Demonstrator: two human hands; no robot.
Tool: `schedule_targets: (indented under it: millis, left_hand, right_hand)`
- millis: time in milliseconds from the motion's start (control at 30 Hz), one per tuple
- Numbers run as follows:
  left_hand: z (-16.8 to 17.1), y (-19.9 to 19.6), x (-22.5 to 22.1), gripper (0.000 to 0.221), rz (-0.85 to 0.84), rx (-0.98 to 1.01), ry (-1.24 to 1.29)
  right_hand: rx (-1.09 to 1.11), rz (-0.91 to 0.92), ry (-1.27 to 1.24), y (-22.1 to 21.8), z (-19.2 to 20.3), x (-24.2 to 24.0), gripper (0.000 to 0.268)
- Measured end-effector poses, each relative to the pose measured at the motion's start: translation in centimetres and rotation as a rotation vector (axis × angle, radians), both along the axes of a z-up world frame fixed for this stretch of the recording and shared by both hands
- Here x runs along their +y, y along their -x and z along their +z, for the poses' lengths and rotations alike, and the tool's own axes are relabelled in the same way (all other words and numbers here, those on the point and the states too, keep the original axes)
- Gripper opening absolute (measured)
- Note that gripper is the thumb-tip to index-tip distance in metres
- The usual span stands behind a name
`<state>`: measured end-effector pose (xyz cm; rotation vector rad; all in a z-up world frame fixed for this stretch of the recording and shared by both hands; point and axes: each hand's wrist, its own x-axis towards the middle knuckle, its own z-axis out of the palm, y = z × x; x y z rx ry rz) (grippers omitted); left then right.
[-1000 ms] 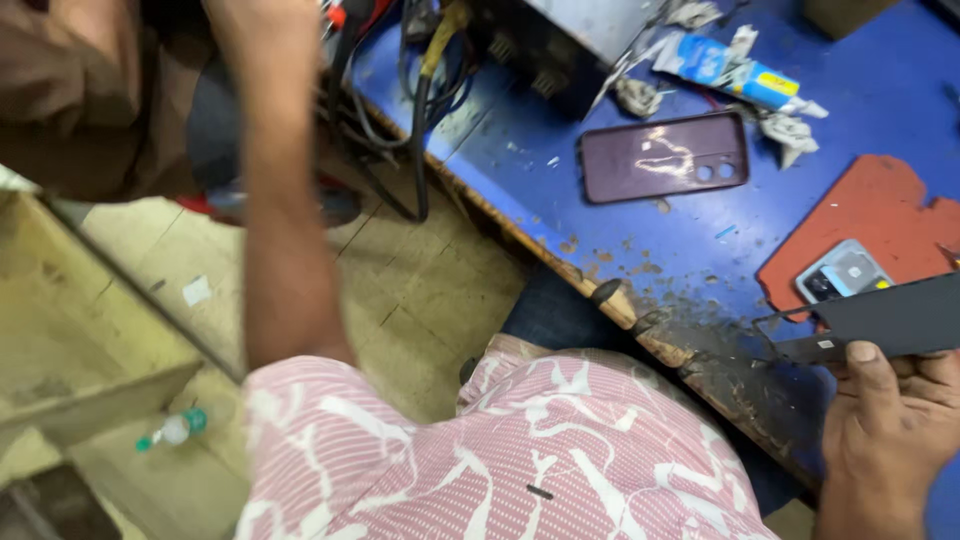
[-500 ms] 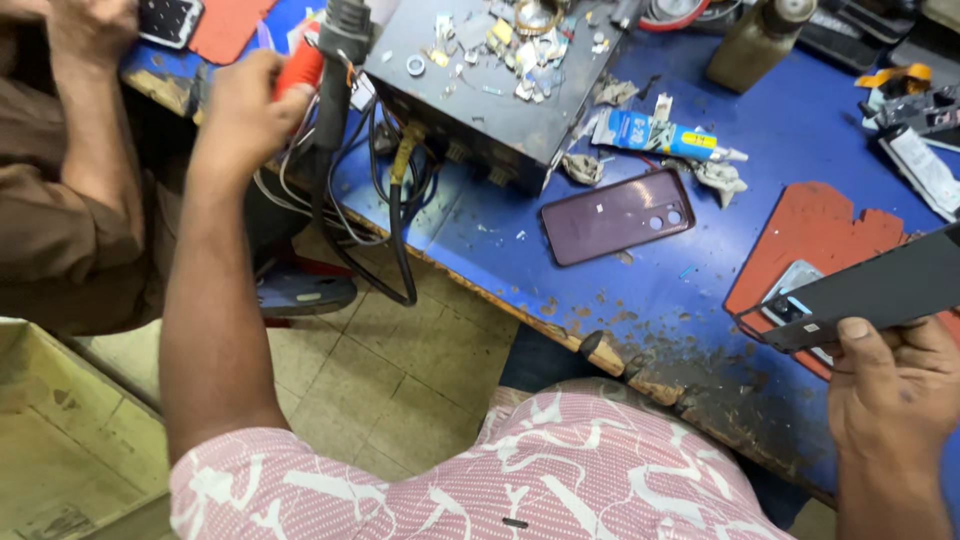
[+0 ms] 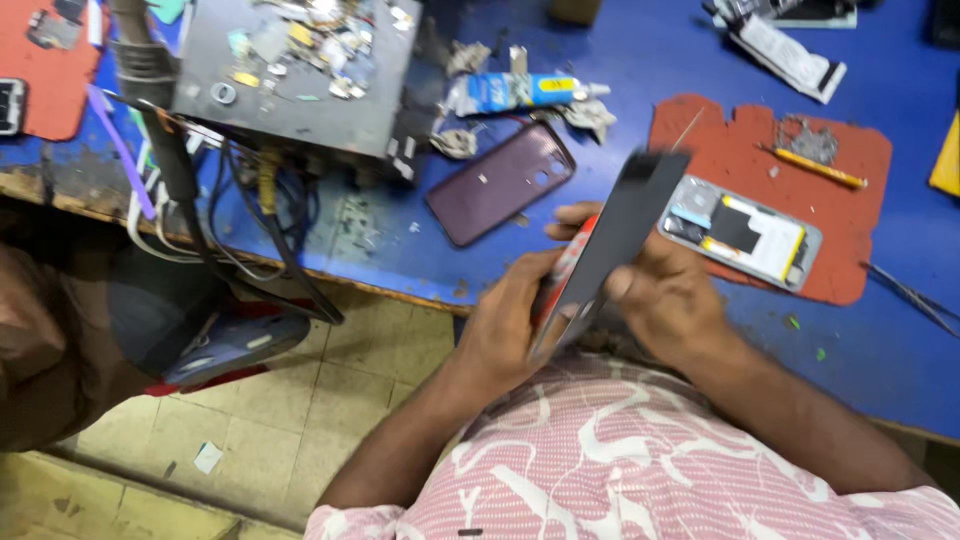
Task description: The person disassembles a smartphone, removes the back cover, applies adhesive to the frame, and reassembles the device. The person uses a screwdriver and tweezers to manipulate internal components and secures the back cover with rubber bands.
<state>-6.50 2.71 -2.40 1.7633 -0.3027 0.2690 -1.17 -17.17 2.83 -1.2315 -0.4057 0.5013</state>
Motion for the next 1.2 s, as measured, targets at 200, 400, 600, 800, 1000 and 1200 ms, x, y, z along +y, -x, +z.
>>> schedule_targets:
  millis: [200, 400, 600, 800, 1000, 1200]
  left_hand:
    - [1.6, -2.1, -3.0, 0.041, -0.186, -0.011, 0.354]
    - [2.7, -4.0, -8.8, 0.052, -0.405, 0.612, 1.094]
    - [4.1, -4.7, -8.8, 0.068, -0.554, 0.516, 1.305]
    - [4.2, -5.1, -8.6, 0.065, -0.621, 0.536, 1.164]
    - [5.3, -6.4, -8.9, 0.054, -0.725, 0.756, 0.735]
    - [6.0, -7.2, -9.8, 0.041, -0.821, 0.931, 0.411]
  right_hand:
    - [-0.09, -0.194, 0.373, 0.9, -1.7, -5.6, 0.03]
    - [0.001, -0.092, 0.184, 1.7, -1.6, -9.8, 0.052]
    - [0.303, 0.007, -0.024, 4.9, -0.2, -17.2, 0.089]
    - [0.468, 0.045, 0.3, 9.3, -3.3, -24.0, 0.075]
    - [-0.421, -0.325, 0.763, 5.8, -0.1, -29.1, 0.053]
    - [-1.052, -0.14, 1.279, 0.8, 5.7, -25.6, 0.048]
